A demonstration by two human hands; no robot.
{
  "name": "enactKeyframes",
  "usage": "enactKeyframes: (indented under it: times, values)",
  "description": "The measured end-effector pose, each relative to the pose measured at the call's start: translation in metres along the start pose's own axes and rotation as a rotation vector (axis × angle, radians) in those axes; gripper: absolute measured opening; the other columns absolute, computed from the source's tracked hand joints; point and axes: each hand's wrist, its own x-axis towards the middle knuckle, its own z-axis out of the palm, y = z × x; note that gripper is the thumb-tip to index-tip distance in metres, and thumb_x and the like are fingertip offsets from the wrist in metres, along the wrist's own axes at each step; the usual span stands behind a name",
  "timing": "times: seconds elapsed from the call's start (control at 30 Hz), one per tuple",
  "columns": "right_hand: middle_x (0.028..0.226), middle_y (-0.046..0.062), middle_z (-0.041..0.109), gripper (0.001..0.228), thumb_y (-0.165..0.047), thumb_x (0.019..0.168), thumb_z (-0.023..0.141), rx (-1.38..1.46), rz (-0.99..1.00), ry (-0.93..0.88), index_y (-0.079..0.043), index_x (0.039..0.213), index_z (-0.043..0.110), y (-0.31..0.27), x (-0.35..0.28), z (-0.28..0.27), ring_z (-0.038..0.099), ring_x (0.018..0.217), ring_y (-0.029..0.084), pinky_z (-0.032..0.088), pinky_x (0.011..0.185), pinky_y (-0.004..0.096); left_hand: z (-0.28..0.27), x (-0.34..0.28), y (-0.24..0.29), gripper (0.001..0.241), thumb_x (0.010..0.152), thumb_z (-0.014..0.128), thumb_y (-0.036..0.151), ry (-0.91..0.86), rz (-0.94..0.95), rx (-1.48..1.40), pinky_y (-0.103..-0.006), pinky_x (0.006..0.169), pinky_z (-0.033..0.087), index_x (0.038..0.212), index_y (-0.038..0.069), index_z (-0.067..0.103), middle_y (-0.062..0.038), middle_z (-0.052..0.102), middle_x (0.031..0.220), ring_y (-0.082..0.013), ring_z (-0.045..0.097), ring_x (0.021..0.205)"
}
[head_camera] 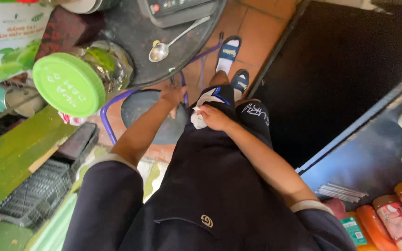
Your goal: Cleaning reusable straws one by one using a white cloth.
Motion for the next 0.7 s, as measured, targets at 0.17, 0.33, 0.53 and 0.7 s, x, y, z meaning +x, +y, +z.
enactKeyframes:
  times: [0.17, 0.33, 0.53, 0.7]
  values:
    - [0.112, 0.017, 0.07, 0.026, -0.022, 0.104, 0.05, -0.108, 0.074, -0.025, -0.006, 0.116, 0.066, -0.006, 0.0, 0.006, 0.066, 0.11, 0.034, 0.051, 0.096, 0.041, -0.012, 0.006, 0.016, 0.124, 0.046, 0.105, 0.041, -0.109, 0.165, 0.115, -0.0577, 0.109, 0.037, 0.151, 0.025, 0.042, -0.006, 0.034, 0.16, -0.0372, 0.031, 0.148]
    - [0.116, 0.012, 0.071, 0.025, -0.021, 0.101, 0.053, -0.309, 0.101, -0.008, -0.009, 0.118, 0.067, -0.023, -0.009, 0.008, 0.063, 0.112, 0.035, 0.047, 0.096, 0.045, 0.026, 0.057, 0.043, 0.11, 0.047, 0.105, 0.042, -0.284, 0.195, 0.191, -0.0556, 0.104, 0.048, 0.144, 0.019, 0.06, -0.003, 0.057, 0.149, -0.0324, 0.055, 0.137]
    - [0.123, 0.009, 0.072, 0.034, -0.011, 0.092, 0.052, -0.339, -0.126, 0.071, -0.009, 0.124, 0.065, 0.011, -0.022, 0.018, 0.063, 0.121, 0.03, 0.047, 0.102, 0.043, 0.021, 0.054, 0.039, 0.108, 0.046, 0.107, 0.041, -0.221, 0.139, 0.128, -0.0485, 0.102, 0.048, 0.14, 0.017, 0.06, -0.006, 0.061, 0.14, -0.0304, 0.057, 0.131]
    - [0.14, 0.008, 0.061, 0.034, -0.023, 0.099, 0.053, -0.382, 0.11, 0.099, -0.012, 0.129, 0.063, -0.011, -0.053, 0.022, 0.052, 0.134, 0.028, 0.036, 0.109, 0.047, -0.001, 0.039, 0.055, 0.107, 0.045, 0.109, 0.04, -0.135, 0.13, 0.125, -0.0401, 0.1, 0.048, 0.136, 0.015, 0.059, -0.009, 0.067, 0.13, -0.0281, 0.061, 0.123]
